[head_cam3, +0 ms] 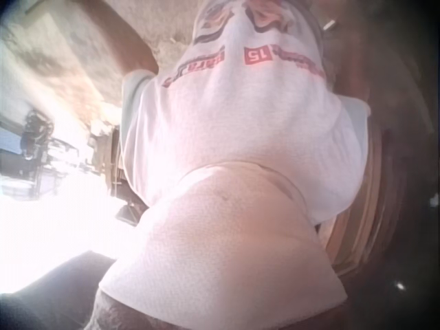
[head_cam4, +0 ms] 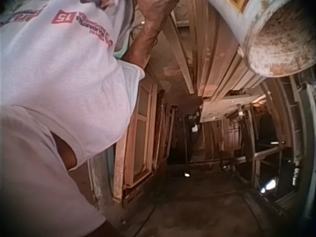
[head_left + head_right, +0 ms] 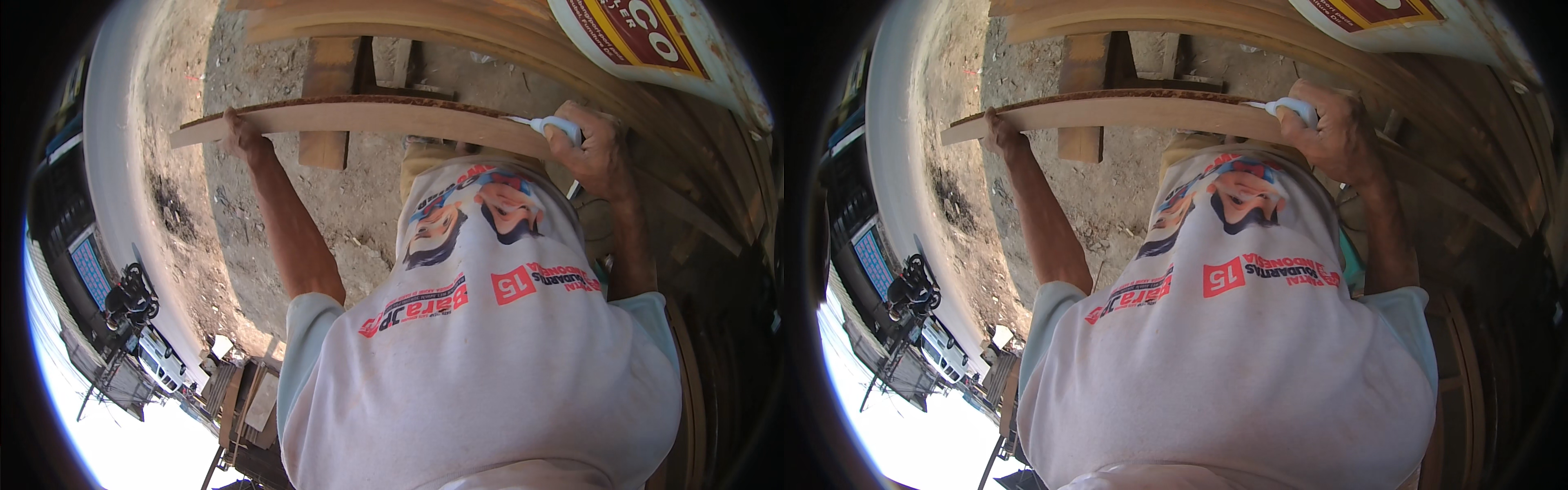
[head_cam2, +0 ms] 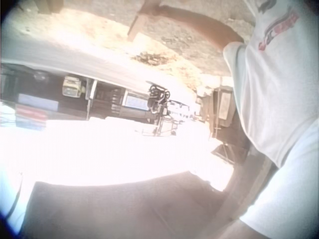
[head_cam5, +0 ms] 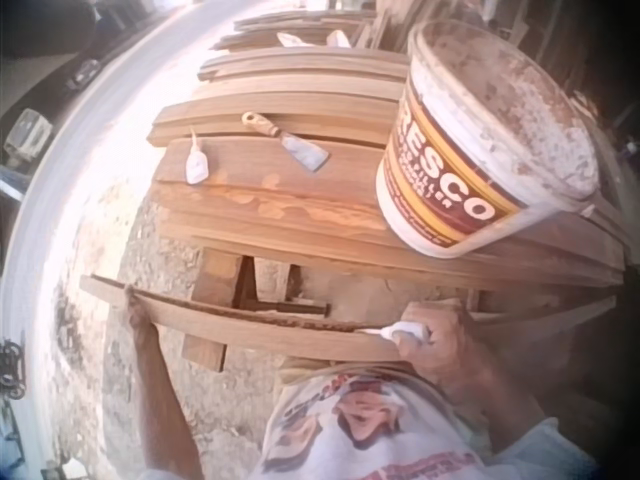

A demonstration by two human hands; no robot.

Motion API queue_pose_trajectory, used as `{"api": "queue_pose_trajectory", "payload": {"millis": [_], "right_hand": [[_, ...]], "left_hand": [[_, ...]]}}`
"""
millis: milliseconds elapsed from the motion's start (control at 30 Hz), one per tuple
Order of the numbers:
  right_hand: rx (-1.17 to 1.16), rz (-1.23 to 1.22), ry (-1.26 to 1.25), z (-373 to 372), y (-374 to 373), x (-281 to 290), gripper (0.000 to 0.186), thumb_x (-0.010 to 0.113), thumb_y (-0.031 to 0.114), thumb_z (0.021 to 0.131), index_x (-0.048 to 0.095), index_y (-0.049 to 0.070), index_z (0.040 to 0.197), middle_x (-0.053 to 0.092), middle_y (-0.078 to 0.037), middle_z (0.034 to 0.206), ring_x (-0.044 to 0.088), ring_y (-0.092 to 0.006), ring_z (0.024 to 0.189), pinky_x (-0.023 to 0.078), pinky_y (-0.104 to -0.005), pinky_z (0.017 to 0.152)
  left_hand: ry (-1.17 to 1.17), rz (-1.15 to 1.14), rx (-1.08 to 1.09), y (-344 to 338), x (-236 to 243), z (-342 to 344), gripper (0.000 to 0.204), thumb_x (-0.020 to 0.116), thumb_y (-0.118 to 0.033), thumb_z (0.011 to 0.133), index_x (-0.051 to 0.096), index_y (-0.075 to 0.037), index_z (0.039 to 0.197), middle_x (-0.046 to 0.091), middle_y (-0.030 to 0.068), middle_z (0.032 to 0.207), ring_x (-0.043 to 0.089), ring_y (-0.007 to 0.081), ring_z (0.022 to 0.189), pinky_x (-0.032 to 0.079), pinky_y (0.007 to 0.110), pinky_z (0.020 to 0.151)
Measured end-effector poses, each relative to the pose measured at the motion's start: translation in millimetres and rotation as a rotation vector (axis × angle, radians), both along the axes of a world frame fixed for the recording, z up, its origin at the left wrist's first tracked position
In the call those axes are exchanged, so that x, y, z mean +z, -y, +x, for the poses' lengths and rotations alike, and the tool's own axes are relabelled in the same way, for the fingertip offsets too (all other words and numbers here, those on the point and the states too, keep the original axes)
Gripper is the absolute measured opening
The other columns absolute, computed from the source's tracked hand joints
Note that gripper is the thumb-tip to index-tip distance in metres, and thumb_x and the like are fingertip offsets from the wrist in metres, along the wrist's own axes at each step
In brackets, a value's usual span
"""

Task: The person applies glue from a bottle onto the edge of a curved wooden plank. They then use a scraper to spread the glue evenly along the edge. The person repeats this process on another plank and places the treated pieces aside.

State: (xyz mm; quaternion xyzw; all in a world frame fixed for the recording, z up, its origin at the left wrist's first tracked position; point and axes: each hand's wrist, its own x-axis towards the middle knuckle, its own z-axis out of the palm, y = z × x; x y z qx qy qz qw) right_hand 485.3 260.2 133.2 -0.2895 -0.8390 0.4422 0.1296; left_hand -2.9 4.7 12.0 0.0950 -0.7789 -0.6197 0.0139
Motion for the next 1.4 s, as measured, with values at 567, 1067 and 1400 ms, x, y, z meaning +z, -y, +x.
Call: {"api": "queue_pose_trajectory", "payload": {"millis": [567,1067,1400], "right_hand": [[-0.024,-0.018,0.001,7.5,-2.1,0.7,0.02,0.069,0.013,0.089,0.057,-0.001,0.081,0.054,-0.018,0.067,0.057,-0.0297,0.058,0.048,-0.0416,0.06],[-0.039,-0.015,0.03,14.4,-3.3,0.0,0.019,0.069,0.014,0.089,0.058,0.0,0.082,0.054,-0.018,0.066,0.056,-0.0282,0.057,0.048,-0.0406,0.059],[-0.028,0.004,0.031,36.4,-2.3,4.5,0.02,0.069,0.014,0.09,0.058,-0.001,0.081,0.053,-0.018,0.066,0.056,-0.0282,0.057,0.048,-0.0407,0.059]], "left_hand": [[-0.033,-0.024,0.055,-7.4,5.7,7.2,0.073,0.074,-0.033,0.088,0.044,0.017,0.131,0.061,0.0262,0.12,0.066,0.0348,0.096,0.059,0.049,0.08],[-0.068,-0.027,0.002,-4.1,9.4,10.0,0.063,0.074,-0.031,0.087,0.054,0.017,0.123,0.065,0.0241,0.11,0.066,0.0327,0.089,0.057,0.047,0.077],[-0.065,0.0,0.0,-4.9,10.1,25.1,0.064,0.072,-0.03,0.088,0.053,0.016,0.126,0.064,0.0242,0.114,0.066,0.0329,0.094,0.057,0.047,0.079]]}}
